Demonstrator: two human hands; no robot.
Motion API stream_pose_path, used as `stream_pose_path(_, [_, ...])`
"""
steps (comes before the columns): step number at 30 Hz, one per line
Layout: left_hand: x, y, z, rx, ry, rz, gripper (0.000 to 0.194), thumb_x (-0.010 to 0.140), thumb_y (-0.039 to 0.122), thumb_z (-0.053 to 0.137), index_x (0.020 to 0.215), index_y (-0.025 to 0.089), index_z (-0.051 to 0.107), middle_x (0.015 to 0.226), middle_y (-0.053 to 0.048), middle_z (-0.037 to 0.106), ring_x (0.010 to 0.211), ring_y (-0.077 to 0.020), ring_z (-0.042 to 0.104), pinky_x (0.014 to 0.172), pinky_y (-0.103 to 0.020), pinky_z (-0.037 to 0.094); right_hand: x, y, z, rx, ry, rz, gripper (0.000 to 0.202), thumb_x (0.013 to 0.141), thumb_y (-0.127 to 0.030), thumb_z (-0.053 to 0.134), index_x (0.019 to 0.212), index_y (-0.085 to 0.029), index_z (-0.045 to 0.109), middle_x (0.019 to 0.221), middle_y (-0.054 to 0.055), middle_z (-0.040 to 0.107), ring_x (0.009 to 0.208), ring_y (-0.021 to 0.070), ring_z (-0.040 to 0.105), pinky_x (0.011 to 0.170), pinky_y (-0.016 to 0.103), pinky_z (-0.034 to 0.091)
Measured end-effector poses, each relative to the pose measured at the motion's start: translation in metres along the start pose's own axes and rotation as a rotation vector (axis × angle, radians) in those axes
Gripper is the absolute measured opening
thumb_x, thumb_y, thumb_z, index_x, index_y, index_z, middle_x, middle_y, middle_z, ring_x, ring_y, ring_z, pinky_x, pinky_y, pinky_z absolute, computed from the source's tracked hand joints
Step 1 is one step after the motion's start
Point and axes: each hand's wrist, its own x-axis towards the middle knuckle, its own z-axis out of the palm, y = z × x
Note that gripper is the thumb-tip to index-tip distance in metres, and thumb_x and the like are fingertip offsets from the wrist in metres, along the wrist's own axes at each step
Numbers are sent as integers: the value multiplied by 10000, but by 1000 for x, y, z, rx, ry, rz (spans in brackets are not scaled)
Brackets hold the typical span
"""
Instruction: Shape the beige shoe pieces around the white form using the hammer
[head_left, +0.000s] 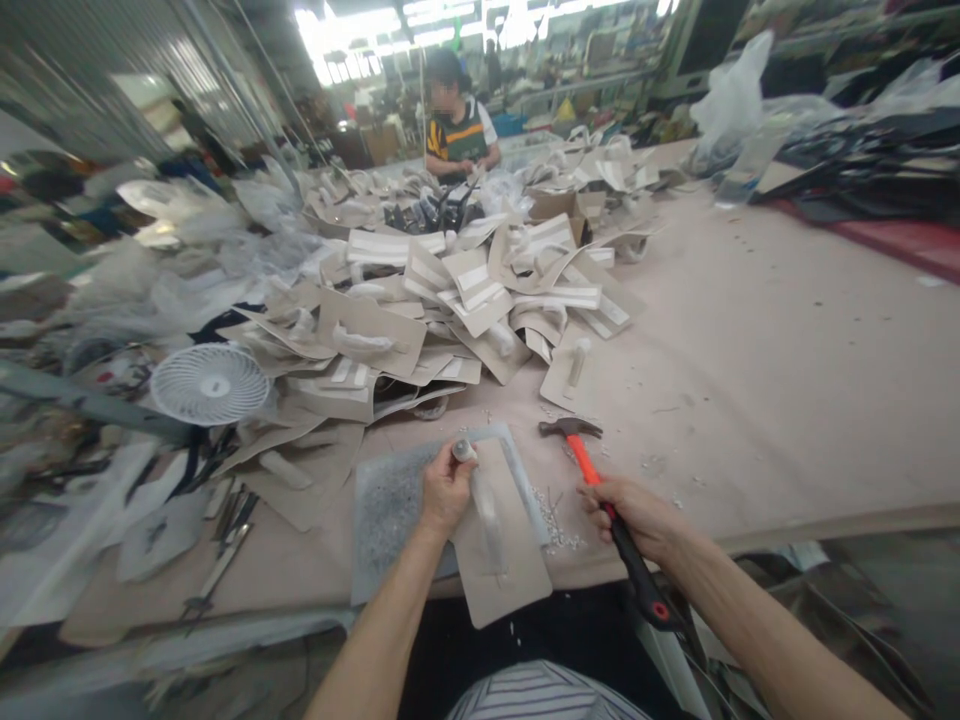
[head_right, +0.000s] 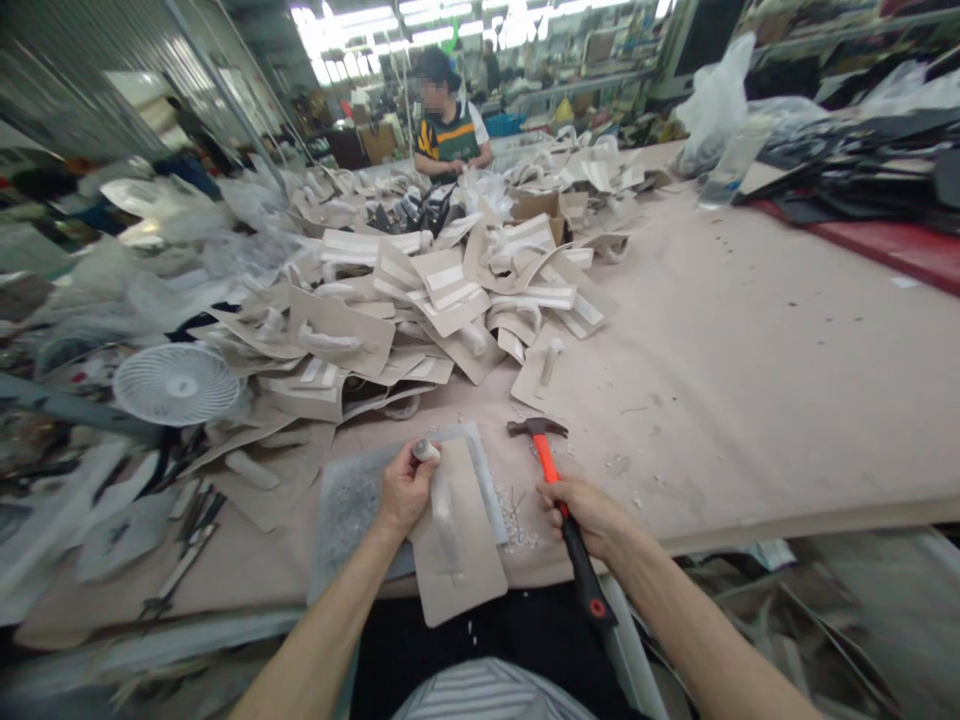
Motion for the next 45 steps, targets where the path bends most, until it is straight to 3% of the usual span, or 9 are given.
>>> stream_pose_path(3, [-1, 4, -1, 55, -49, 44, 205, 839, 275, 603, 1014, 207, 687, 976, -54, 748, 900, -214, 689, 825, -301, 506, -18, -15, 20, 10, 55, -94, 143, 892, -354, 408, 820, -243, 354, 634, -83, 371, 432, 80, 299, 429, 226, 276])
stream_pose_path(8, [3, 7, -2, 25, -93, 49, 212, 828, 307, 599, 989, 205, 690, 922, -42, 740, 863, -206, 675, 804, -292, 504, -43, -39, 43, -677, 331, -706, 311, 973, -444, 316, 792, -220, 434, 604, -18, 468, 523, 117, 401, 524, 261, 248])
stream_pose_path(13, [3, 5, -2, 25, -108, 51, 200, 822, 309, 585, 942, 193, 695, 879, -47, 731, 820, -210, 662, 783, -305, 492, -50, -60, 43, -1220, 261, -729, 211, 981, -290, 384, 865, -188, 528, 598, 5, 537, 483, 108, 370, 519, 291, 147])
stream_pose_path(15, [3, 5, -2, 25, -115, 45, 208, 827, 308, 581, 958, 194, 694, 885, -44, 731, 823, -210, 660, 778, -305, 487, -61, -77, 39, -1205, 315, -801, 222, 985, -302, 387, 845, -194, 521, 589, -3, 532, 471, 104, 366, 512, 283, 158])
stream_pose_path(20, [3, 7, -3, 25, -127, 54, 199, 842, 313, 572, 948, 199, 695, 893, -37, 723, 837, -201, 651, 771, -285, 474, -80, -97, 46, -749, 718, -1107, 310, 1019, -382, 261, 867, -216, 474, 577, -31, 460, 476, 108, 396, 507, 252, 252])
stream_pose_path(27, [3, 1, 0, 3, -104, 65, 236, 826, 291, 579, 1005, 192, 697, 845, -34, 710, 778, -200, 639, 735, -293, 476, -44, -50, 40, -1345, 252, -712, 222, 1005, -291, 363, 873, -194, 512, 614, 17, 592, 472, 113, 435, 510, 296, 147])
stream_pose_path(33, [4, -1, -1, -18, -126, 58, 194, 844, 299, 588, 968, 191, 691, 909, -40, 718, 851, -203, 655, 784, -290, 489, -49, -57, 43, -1239, 384, -660, 313, 1030, -343, 279, 959, -175, 533, 672, 40, 633, 532, 133, 505, 528, 285, 168])
stream_pose_path(38, [2, -3, -1, 18, -108, 32, 185, 821, 283, 597, 950, 185, 685, 772, -19, 690, 712, -186, 626, 684, -272, 470, -47, -54, 56, -1352, 215, -621, 239, 1013, -270, 349, 1002, -172, 567, 746, 64, 683, 599, 159, 575, 534, 299, 164])
stream_pose_path(45, [3, 1, -2, -20, -110, 65, 206, 813, 285, 600, 970, 195, 698, 929, -41, 736, 878, -207, 676, 811, -291, 504, -11, -20, 4, -1062, 393, -376, 323, 1034, -338, 306, 1004, -147, 565, 816, 82, 677, 715, 180, 620, 644, 274, 357])
